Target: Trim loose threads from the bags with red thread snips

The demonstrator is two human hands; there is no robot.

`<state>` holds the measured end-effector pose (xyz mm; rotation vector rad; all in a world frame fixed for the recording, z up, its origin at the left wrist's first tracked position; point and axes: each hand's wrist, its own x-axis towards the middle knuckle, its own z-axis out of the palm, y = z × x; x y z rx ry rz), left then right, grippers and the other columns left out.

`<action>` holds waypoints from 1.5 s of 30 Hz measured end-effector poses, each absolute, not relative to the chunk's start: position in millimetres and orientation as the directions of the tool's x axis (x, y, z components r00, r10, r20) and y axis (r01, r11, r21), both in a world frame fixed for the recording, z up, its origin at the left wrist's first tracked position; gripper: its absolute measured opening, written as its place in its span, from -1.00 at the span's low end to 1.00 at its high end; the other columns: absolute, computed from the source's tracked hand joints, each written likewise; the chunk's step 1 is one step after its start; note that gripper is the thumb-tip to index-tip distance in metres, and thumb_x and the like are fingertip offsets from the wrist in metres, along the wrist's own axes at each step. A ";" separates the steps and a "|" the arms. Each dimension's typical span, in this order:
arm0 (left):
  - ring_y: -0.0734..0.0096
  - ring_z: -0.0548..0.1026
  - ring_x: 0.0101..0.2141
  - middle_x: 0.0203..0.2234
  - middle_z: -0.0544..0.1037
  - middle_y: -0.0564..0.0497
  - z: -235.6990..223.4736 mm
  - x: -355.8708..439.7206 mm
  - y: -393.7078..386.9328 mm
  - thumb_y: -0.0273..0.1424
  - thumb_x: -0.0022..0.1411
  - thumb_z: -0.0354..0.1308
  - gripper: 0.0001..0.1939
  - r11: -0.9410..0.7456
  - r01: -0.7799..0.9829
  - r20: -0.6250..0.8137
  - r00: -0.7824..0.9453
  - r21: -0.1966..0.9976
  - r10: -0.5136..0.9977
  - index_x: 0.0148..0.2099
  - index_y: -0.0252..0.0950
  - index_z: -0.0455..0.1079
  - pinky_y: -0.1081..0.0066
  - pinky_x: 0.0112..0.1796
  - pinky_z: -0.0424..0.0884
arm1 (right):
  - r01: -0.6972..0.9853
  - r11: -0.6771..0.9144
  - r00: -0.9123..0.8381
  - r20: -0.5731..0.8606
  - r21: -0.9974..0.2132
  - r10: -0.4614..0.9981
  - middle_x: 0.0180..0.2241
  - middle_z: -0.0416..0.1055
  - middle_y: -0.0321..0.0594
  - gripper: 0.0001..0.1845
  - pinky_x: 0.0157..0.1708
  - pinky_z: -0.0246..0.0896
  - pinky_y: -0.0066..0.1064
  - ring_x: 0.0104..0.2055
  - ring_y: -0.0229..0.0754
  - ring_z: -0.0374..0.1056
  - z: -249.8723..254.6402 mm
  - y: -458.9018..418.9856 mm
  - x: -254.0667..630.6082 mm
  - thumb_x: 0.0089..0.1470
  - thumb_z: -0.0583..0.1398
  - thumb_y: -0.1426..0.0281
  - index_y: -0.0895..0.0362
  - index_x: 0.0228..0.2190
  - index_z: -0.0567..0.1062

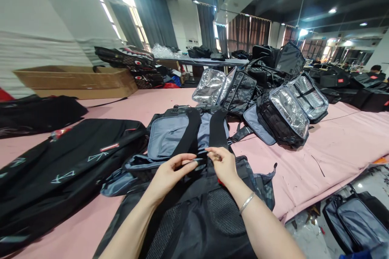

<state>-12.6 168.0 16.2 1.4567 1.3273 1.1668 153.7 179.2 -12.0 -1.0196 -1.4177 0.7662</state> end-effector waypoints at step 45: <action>0.39 0.50 -0.51 -0.51 0.55 0.00 7.6 -25.7 173.6 -0.27 0.20 -0.17 -0.63 -0.445 0.759 0.180 0.411 0.475 0.894 -0.30 -0.28 0.45 0.47 -0.41 0.34 | 0.682 0.331 -0.312 0.151 -0.652 0.938 -0.23 0.45 -0.38 -0.89 -0.27 0.13 -0.51 -0.20 -0.28 0.34 -13.4 188.9 158.6 0.06 0.16 0.39 0.05 -0.39 0.52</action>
